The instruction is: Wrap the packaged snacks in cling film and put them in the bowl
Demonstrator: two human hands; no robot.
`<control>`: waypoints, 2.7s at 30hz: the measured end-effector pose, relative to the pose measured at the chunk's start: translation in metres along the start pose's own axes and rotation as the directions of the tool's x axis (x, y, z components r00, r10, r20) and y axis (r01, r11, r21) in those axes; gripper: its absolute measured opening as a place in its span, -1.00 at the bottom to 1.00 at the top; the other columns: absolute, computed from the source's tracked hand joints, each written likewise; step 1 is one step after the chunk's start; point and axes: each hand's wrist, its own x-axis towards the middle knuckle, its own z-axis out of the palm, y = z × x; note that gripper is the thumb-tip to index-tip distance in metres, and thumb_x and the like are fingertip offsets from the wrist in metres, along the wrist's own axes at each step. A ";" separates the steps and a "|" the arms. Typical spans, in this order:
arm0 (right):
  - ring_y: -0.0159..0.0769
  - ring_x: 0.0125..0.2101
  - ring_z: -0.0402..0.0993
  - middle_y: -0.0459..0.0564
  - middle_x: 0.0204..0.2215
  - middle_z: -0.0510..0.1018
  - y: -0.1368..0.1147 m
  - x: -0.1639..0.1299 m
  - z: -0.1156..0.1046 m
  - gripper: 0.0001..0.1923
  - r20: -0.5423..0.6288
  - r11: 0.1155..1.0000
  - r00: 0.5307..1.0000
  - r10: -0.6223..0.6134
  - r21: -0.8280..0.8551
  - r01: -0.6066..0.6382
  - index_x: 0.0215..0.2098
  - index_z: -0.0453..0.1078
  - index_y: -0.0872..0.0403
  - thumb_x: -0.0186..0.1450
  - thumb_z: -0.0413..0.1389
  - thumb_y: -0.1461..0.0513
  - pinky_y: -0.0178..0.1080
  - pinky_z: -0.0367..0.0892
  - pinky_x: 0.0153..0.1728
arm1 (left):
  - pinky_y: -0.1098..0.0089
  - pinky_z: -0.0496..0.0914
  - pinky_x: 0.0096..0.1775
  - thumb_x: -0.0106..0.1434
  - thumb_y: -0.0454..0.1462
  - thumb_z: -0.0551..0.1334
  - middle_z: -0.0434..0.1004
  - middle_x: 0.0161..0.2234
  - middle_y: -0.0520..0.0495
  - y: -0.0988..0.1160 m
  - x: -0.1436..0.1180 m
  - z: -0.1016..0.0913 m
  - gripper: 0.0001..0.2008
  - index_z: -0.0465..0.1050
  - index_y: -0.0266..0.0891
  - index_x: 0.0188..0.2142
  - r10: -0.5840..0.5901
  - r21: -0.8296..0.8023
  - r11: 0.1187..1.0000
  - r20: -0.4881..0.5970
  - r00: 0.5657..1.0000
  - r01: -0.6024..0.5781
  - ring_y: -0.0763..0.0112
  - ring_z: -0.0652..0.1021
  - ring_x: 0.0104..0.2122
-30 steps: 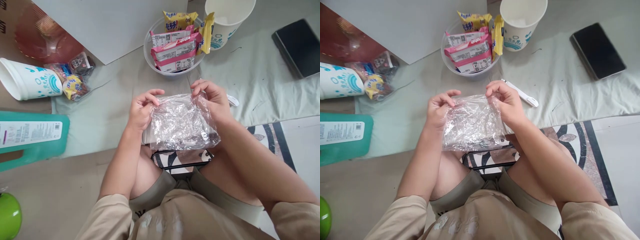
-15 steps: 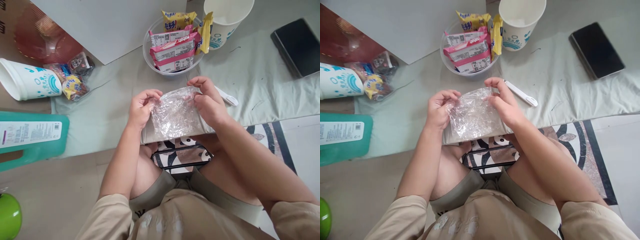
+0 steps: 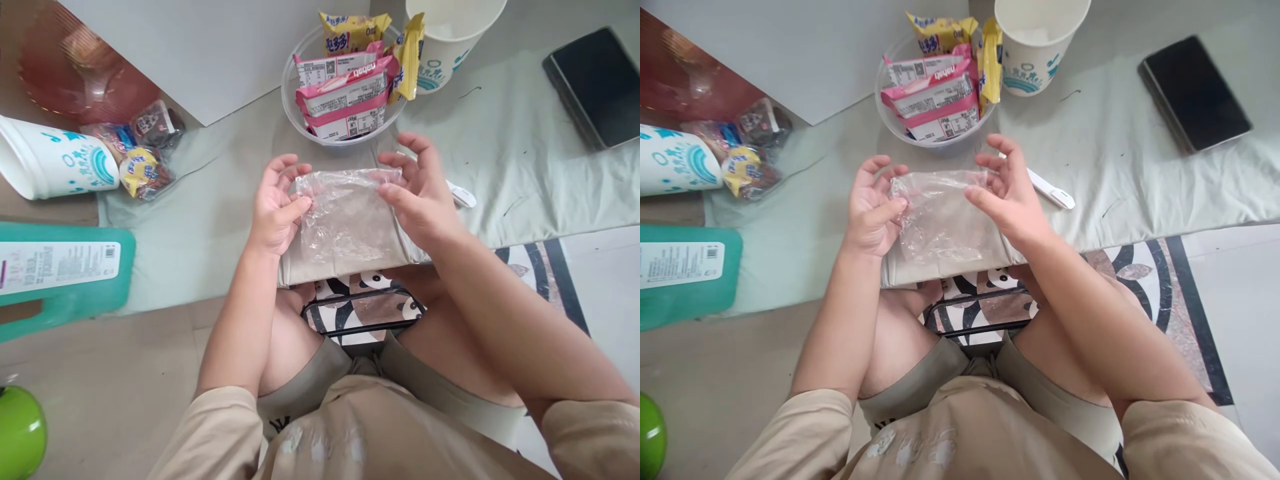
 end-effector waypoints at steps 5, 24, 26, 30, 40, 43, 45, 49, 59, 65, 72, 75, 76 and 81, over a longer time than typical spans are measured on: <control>-0.11 -0.04 0.61 0.03 -0.14 0.64 -0.019 -0.001 0.013 -0.54 0.171 0.981 0.970 0.174 0.052 -0.185 -0.14 0.44 0.02 0.16 0.41 -0.04 -0.01 0.51 0.07 | 0.21 0.61 0.01 0.02 -0.01 0.53 0.54 0.16 -0.13 0.014 -0.004 0.004 -0.35 0.44 -0.04 0.08 -0.031 -0.078 0.996 0.021 0.999 0.032 -0.06 0.55 0.22; -0.40 -0.65 0.35 -0.20 -0.65 0.45 -0.034 0.000 0.014 -0.73 0.143 0.939 0.928 0.343 -0.061 -0.338 -0.26 0.29 0.00 0.29 0.27 0.08 -0.31 0.21 -0.61 | 0.54 0.21 -0.75 0.20 -0.08 0.45 0.42 -0.67 0.18 0.013 -0.005 0.015 -0.73 0.55 -0.14 -0.19 -0.220 0.118 0.967 -0.048 0.974 0.224 0.53 0.41 -0.77; -0.43 -0.66 0.30 -0.22 -0.66 0.40 -0.036 0.000 0.013 -0.71 0.154 0.951 0.938 0.309 -0.047 -0.305 -0.27 0.29 0.00 0.29 0.28 0.05 -0.32 0.20 -0.62 | 0.55 0.16 -0.78 0.12 -0.06 0.51 0.38 -0.69 0.20 0.016 -0.005 0.015 -0.69 0.56 -0.13 -0.25 -0.165 0.041 0.985 -0.032 0.986 0.167 0.56 0.37 -0.79; -0.43 -0.63 0.25 -0.24 -0.62 0.34 -0.035 0.000 0.013 -0.72 0.112 0.972 0.970 0.215 0.072 -0.224 -0.24 0.31 -0.03 0.27 0.29 0.06 -0.32 0.22 -0.59 | 0.58 0.17 -0.77 0.02 -0.09 0.56 0.40 -0.67 0.19 0.025 -0.005 0.018 -0.70 0.54 -0.15 -0.38 -0.095 -0.089 0.991 0.028 0.995 0.097 0.61 0.35 -0.77; -0.26 -0.32 0.43 -0.05 -0.37 0.51 -0.030 -0.001 0.007 -0.87 -0.006 0.995 0.996 0.085 -0.049 -0.085 -0.42 0.47 0.01 0.18 0.08 0.29 -0.14 0.37 -0.19 | 0.42 0.43 -0.44 0.14 -0.04 0.39 0.51 -0.45 -0.06 0.021 -0.005 0.009 -0.71 0.62 -0.19 -0.53 -0.028 0.018 0.999 0.032 0.999 0.027 0.43 0.51 -0.43; -0.13 -0.11 0.50 0.00 -0.22 0.56 -0.032 -0.001 0.004 -0.87 0.000 0.992 0.999 0.032 -0.123 -0.032 -0.46 0.50 0.01 0.12 0.10 0.29 -0.03 0.37 0.02 | 0.34 0.43 -0.29 0.04 -0.06 0.49 0.51 -0.45 -0.12 0.019 -0.006 0.007 -0.74 0.63 -0.18 -0.54 -0.010 0.157 0.988 0.039 0.999 0.004 0.26 0.54 -0.21; -0.05 0.04 0.48 0.02 -0.10 0.55 -0.031 0.000 0.000 -0.88 -0.017 0.991 1.000 0.003 -0.137 -0.005 -0.42 0.53 0.00 0.16 0.12 0.23 0.01 0.37 0.08 | 0.32 0.42 -0.24 -0.05 -0.16 0.53 0.54 -0.36 -0.13 0.019 -0.007 0.007 -0.82 0.66 -0.17 -0.49 -0.013 0.199 0.980 0.064 0.998 0.000 0.20 0.52 -0.11; -0.04 0.12 0.47 0.02 -0.05 0.56 -0.029 0.005 -0.013 -0.78 -0.070 0.996 0.996 0.061 -0.063 -0.065 -0.29 0.50 -0.03 0.31 0.06 0.08 -0.01 0.41 0.05 | 0.33 0.42 -0.21 -0.12 -0.30 0.49 0.56 -0.18 -0.09 0.021 -0.008 0.005 -0.77 0.71 -0.11 -0.37 -0.047 0.200 0.980 0.133 0.990 0.020 0.27 0.51 -0.15; -0.27 -0.25 0.58 -0.02 -0.20 0.66 -0.045 0.007 -0.014 -0.64 0.653 0.936 0.687 0.319 -0.102 -0.337 -0.12 0.52 0.05 0.20 0.35 0.04 -0.27 0.48 -0.30 | 0.37 0.54 -0.21 -0.03 -0.30 0.52 0.65 -0.06 -0.14 0.026 -0.011 0.016 -0.51 0.68 -0.04 -0.05 -0.238 0.144 0.971 0.543 0.805 0.190 0.28 0.64 -0.18; -0.45 -0.60 0.23 -0.18 -0.62 0.37 -0.046 0.004 0.006 -0.72 0.592 0.916 0.702 0.396 -0.207 -0.342 -0.48 0.42 0.07 0.24 0.29 0.07 -0.32 0.15 -0.58 | 0.33 0.58 -0.17 -0.08 0.00 0.58 0.60 0.07 -0.12 0.023 -0.009 0.026 -0.29 0.53 0.01 0.09 -0.158 -0.135 0.971 0.255 0.954 0.197 0.20 0.66 -0.07; -0.32 -0.43 0.35 -0.08 -0.50 0.47 -0.037 0.001 0.017 -0.58 0.252 0.968 0.937 0.242 -0.136 -0.213 -0.42 0.45 0.08 0.24 0.26 -0.10 -0.25 0.27 -0.39 | 0.27 0.57 -0.16 0.01 0.05 0.54 0.68 -0.16 -0.13 0.010 -0.010 0.043 -0.49 0.57 -0.19 -0.16 -0.259 -0.040 0.957 0.327 0.909 0.287 0.19 0.67 -0.16; -0.38 -0.49 0.25 -0.11 -0.56 0.38 -0.033 0.002 0.013 -0.63 0.139 0.930 0.965 0.223 -0.326 -0.168 -0.47 0.40 0.10 0.27 0.21 -0.03 -0.27 0.15 -0.45 | 0.39 0.51 -0.30 0.05 -0.09 0.53 0.65 -0.30 -0.04 0.006 -0.009 0.045 -0.64 0.53 -0.21 -0.26 -0.194 0.074 0.980 0.147 0.970 0.185 0.39 0.62 -0.35; -0.39 -0.50 0.23 -0.12 -0.58 0.36 -0.032 0.002 0.012 -0.65 0.123 0.920 0.968 0.221 -0.355 -0.164 -0.45 0.41 0.10 0.29 0.19 -0.01 -0.27 0.12 -0.46 | 0.42 0.47 -0.36 0.07 -0.11 0.52 0.63 -0.36 -0.01 0.005 -0.009 0.045 -0.67 0.51 -0.21 -0.29 -0.174 0.102 0.981 0.114 0.978 0.163 0.44 0.58 -0.42; -0.42 -0.55 0.21 -0.16 -0.59 0.35 -0.031 0.000 0.013 -0.70 0.168 0.939 0.961 0.219 -0.304 -0.161 -0.29 0.47 0.10 0.27 0.23 0.01 -0.29 0.11 -0.52 | 0.44 0.27 -0.58 0.15 -0.07 0.45 0.49 -0.59 0.13 0.006 -0.011 0.039 -0.60 0.46 -0.12 -0.09 -0.237 0.122 0.969 0.189 0.953 0.217 0.48 0.43 -0.66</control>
